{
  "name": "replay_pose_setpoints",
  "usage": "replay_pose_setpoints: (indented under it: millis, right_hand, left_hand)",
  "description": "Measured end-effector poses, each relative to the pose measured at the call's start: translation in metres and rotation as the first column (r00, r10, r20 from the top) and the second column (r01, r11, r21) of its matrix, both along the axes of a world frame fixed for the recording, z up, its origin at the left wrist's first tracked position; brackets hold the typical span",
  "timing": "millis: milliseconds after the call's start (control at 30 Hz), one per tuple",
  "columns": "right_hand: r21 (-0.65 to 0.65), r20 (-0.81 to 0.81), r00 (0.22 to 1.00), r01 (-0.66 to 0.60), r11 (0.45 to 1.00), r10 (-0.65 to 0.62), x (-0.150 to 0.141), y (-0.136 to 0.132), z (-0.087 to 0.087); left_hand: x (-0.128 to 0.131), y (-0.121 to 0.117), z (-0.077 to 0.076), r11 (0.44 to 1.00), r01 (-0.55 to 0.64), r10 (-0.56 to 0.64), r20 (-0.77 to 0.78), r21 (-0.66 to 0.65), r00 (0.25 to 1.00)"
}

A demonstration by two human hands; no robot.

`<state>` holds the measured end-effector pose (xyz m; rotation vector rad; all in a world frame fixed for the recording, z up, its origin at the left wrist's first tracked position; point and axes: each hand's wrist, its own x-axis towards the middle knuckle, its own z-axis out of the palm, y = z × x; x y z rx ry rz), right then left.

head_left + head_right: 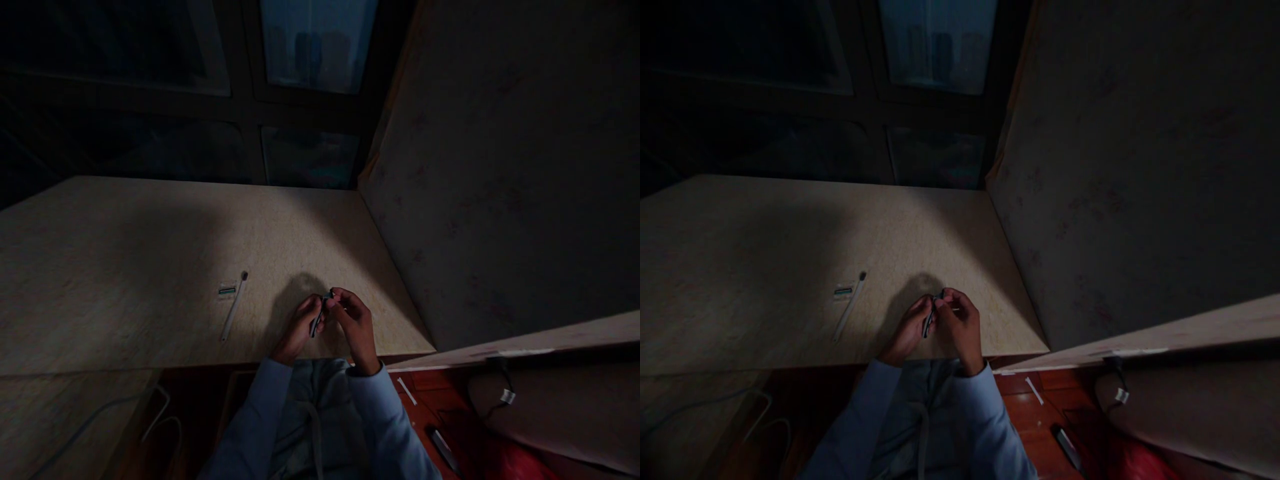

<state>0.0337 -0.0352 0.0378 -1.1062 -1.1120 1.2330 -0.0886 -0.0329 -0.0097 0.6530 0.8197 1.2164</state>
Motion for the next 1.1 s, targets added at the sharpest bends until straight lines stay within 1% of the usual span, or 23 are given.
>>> replay_pose_setpoints:
  millis: [133,233,333,500,600,867,1100]
  right_hand:
    - [-0.032,-0.056,0.997,-0.057,0.998,0.055,0.001,0.002,-0.004]
    - [-0.03,-0.081,0.993,-0.09,0.995,0.088,0.002,0.001,-0.007]
    - [-0.021,-0.081,0.992,-0.103,0.995,0.101,0.004,0.001,-0.007]
    - [-0.001,-0.075,0.987,-0.145,0.989,0.145,0.007,0.0,-0.008]
    - [0.026,-0.077,0.98,-0.18,0.983,0.181,0.008,0.0,-0.009]
    - [0.078,-0.047,0.975,-0.215,0.973,0.219,0.012,0.0,-0.012]
    - [0.028,-0.11,0.961,-0.251,0.967,0.253,0.015,-0.001,-0.017]
  left_hand:
    - [-0.001,0.0,-0.001,0.996,0.078,-0.08,0.067,0.032,0.995]
    - [-0.002,-0.001,-0.001,0.996,0.084,-0.088,0.118,0.039,0.989]
    - [-0.003,-0.001,-0.002,0.994,0.104,-0.105,0.177,0.015,0.979]
    - [-0.006,0.0,0.0,0.987,0.16,-0.158,0.216,0.008,0.964]
    - [-0.007,0.0,0.002,0.985,0.174,-0.175,0.189,0.024,0.966]
    - [-0.008,-0.001,0.004,0.992,0.12,-0.122,0.039,0.046,0.992]
    - [-0.008,-0.002,0.003,0.993,0.095,-0.092,-0.039,0.068,0.995]
